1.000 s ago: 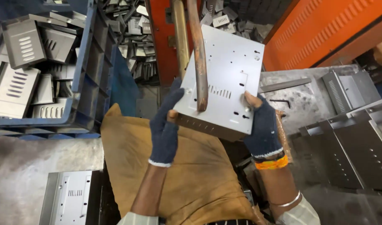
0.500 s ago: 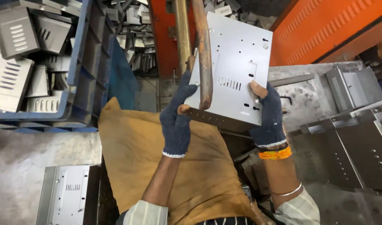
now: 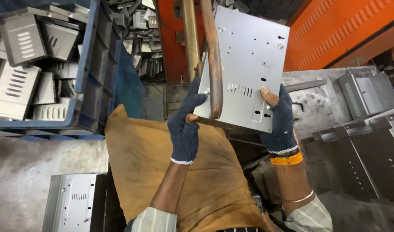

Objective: Assembling and spot welding sheet metal components to create an electronic equipment housing.

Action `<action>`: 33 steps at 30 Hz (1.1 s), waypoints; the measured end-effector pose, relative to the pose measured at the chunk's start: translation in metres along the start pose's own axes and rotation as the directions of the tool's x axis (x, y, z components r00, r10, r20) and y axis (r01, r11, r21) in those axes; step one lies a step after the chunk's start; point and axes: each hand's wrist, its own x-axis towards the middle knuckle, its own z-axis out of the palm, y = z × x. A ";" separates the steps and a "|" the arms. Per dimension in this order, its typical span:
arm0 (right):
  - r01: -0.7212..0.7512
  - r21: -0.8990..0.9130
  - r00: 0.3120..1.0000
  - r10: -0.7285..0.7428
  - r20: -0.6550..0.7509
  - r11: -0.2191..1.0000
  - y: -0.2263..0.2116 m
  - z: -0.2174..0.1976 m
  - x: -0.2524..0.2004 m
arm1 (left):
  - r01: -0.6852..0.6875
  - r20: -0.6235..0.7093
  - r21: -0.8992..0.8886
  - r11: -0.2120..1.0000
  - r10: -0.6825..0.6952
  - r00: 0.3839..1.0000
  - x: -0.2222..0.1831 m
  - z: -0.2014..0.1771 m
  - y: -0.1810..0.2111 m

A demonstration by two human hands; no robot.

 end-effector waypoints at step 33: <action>-0.041 -0.025 0.999 0.041 0.023 0.999 -0.011 0.002 0.010 | -0.039 -0.003 0.137 0.990 0.039 0.999 -0.003 0.007 0.005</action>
